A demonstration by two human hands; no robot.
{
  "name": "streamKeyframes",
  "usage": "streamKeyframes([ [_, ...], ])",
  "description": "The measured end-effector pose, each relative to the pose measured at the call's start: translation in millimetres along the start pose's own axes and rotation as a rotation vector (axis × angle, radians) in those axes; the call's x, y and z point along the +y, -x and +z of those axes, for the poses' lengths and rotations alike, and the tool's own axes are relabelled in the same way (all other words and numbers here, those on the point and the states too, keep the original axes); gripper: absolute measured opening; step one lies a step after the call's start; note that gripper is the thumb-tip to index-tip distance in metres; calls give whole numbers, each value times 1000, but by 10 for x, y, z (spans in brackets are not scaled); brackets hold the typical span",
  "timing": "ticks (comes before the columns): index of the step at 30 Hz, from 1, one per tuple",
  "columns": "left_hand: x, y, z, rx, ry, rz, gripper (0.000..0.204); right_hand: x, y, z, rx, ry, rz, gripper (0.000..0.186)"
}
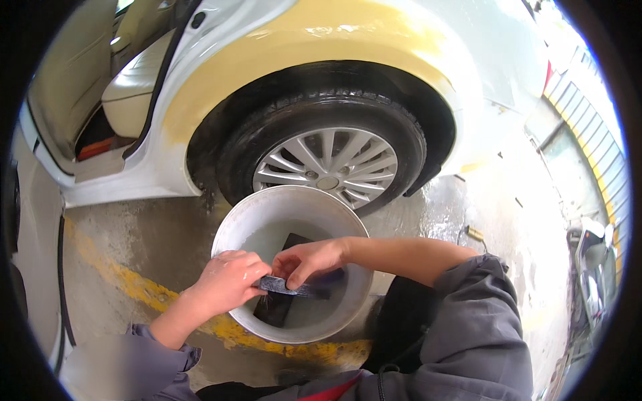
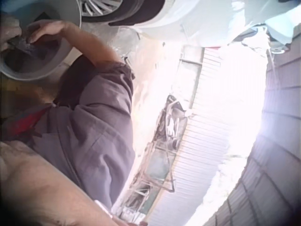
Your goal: The person sands the front fender of a white car using a sanding block and water. They repeatedly dip the block into a bucket of water and rub the sanded area to smooth the surface.
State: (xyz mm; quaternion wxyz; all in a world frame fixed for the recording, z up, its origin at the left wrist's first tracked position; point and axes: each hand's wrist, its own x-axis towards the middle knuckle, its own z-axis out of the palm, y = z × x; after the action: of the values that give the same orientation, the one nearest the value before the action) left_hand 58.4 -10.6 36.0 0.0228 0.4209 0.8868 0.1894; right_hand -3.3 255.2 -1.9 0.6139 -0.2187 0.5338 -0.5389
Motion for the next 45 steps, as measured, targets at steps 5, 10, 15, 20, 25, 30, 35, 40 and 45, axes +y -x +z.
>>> streamKeyframes([
  [5, 493, 323, 144, -69, -180, -86, 5, 487, -594, -302, -79, 197, 623, 26],
  [10, 769, 68, 225, 32, -186, -106, 5, 1421, -974, -763, 23, 1141, 475, 19],
  [15, 808, 289, 157, -65, -173, -212, 16, -62, -491, -242, 278, 172, 313, 39],
  [20, 593, 242, 79, -193, -9, -314, 28, -2292, 948, 186, 839, 1042, -602, 44],
  [25, 293, -101, 145, -186, -99, -361, 28, -2736, 2243, -511, 976, 2705, -573, 86],
  [30, 45, -361, 194, -202, -61, -323, 30, -2760, 2206, -483, 918, 2749, -522, 90],
  [35, -180, -520, 338, -281, 87, -324, 34, -2969, 1835, -408, 727, 2813, -529, 90],
  [40, -143, -436, 176, -241, 96, -406, 28, -2775, 2436, -577, 780, 2865, -410, 90],
  [45, -195, -476, 151, -291, 54, -349, 27, -2724, 2454, -504, 824, 2803, -379, 93],
])
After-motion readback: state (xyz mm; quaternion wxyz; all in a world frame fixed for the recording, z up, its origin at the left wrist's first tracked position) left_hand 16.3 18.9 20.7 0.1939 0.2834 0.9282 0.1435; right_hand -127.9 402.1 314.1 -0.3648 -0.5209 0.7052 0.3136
